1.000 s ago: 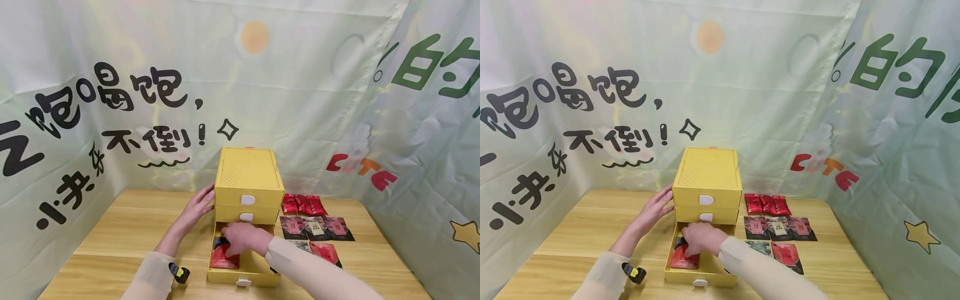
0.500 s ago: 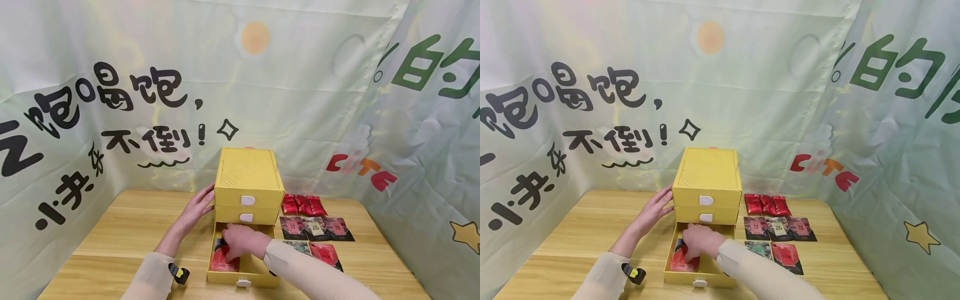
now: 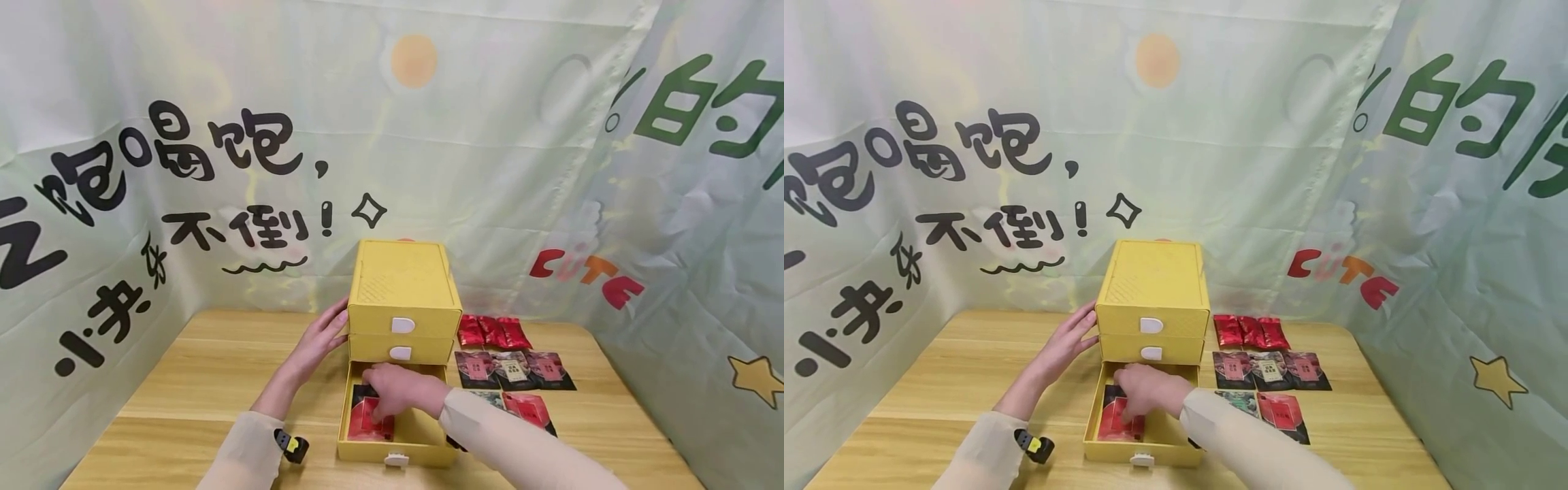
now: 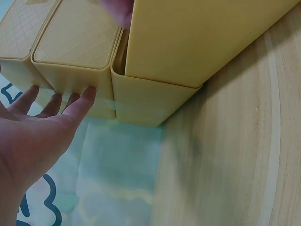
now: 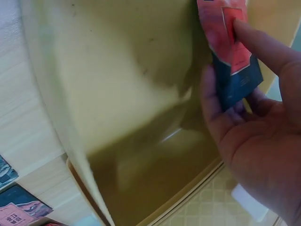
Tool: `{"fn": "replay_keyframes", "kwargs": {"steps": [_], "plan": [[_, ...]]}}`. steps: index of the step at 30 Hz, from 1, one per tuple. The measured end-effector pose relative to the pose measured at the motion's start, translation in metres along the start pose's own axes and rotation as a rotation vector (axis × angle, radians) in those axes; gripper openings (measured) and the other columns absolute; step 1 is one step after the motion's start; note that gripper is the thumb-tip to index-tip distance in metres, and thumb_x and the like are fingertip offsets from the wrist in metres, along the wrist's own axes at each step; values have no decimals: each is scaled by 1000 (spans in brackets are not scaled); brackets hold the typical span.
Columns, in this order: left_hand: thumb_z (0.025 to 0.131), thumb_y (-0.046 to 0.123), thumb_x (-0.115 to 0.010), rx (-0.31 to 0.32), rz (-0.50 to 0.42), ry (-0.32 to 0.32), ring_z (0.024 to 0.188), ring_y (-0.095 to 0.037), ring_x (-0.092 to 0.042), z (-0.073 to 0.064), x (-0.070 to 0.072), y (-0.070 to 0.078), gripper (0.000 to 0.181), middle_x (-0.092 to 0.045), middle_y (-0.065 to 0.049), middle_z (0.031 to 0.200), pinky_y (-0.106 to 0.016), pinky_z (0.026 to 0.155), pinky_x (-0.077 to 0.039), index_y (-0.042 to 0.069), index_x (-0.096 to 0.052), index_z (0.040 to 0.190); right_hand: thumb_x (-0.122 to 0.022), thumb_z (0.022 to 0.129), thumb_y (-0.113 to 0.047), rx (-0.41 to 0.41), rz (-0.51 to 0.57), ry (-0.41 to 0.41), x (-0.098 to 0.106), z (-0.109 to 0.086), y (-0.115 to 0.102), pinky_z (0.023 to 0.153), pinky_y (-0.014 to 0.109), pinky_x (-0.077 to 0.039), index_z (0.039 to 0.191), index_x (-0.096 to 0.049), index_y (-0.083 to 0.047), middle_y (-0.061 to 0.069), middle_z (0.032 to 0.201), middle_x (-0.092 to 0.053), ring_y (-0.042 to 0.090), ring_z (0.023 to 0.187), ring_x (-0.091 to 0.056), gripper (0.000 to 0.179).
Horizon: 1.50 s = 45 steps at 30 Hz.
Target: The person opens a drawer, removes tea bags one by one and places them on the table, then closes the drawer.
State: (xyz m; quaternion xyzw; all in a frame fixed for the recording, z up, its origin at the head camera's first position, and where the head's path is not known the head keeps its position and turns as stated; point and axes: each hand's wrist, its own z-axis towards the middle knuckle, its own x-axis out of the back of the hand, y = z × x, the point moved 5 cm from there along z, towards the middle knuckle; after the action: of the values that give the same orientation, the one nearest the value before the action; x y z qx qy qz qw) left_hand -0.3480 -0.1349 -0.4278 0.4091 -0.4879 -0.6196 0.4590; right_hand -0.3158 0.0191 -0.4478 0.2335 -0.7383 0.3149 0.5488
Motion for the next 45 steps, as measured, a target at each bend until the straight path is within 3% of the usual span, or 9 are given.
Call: {"fn": "replay_keyframes", "kwargs": {"steps": [9, 14, 21, 27, 39, 45], "plan": [[112, 31, -49, 7, 2, 10, 152, -33, -33, 0, 0, 2, 60, -29, -11, 169, -53, 120, -38, 11, -30, 164, -88, 83, -17, 60, 58, -5, 12, -9, 2, 72, 18, -48, 105, -67, -13, -11, 78, -58, 6, 73, -53, 31], [112, 31, -49, 3, 10, 5, 153, -33, -32, -1, 1, 3, 60, -28, -11, 169, -54, 120, -37, 10, -29, 165, -87, 85, -15, 93, 69, 17, 18, -14, 3, 75, 19, -50, 105, -68, -12, -9, 83, -62, 6, 76, -54, 28], [113, 28, -46, 15, 17, -6, 153, -33, -31, -3, -1, 1, 58, -27, -12, 170, -56, 120, -36, 11, -28, 165, -83, 88, -14, 111, 99, 40, 24, -26, 5, 89, 25, -55, 115, -70, -8, -1, 104, -72, 8, 95, -63, 30], [113, 26, -45, 10, 5, 1, 153, -34, -31, -3, -1, 1, 57, -27, -12, 170, -57, 121, -35, 10, -28, 165, -77, 92, -10, 144, 130, 60, 28, -33, 9, 93, 26, -55, 114, -69, -6, 0, 105, -71, 9, 98, -63, 24], [112, 31, -48, 9, -3, -5, 153, -32, -30, -1, -1, 1, 60, -26, -11, 170, -56, 121, -35, 11, -28, 165, -73, 91, -4, 205, 273, 131, 42, -54, 17, 71, 21, -49, 101, -68, -11, -11, 85, -60, 2, 75, -52, 13], [112, 31, -48, 7, -1, -2, 153, -32, -30, -2, -1, 0, 60, -26, -10, 170, -55, 120, -36, 11, -28, 165, -73, 94, -5, 170, 336, 147, 46, -65, 28, 66, 21, -47, 109, -69, -8, -6, 90, -66, 0, 67, -50, 16]]}}
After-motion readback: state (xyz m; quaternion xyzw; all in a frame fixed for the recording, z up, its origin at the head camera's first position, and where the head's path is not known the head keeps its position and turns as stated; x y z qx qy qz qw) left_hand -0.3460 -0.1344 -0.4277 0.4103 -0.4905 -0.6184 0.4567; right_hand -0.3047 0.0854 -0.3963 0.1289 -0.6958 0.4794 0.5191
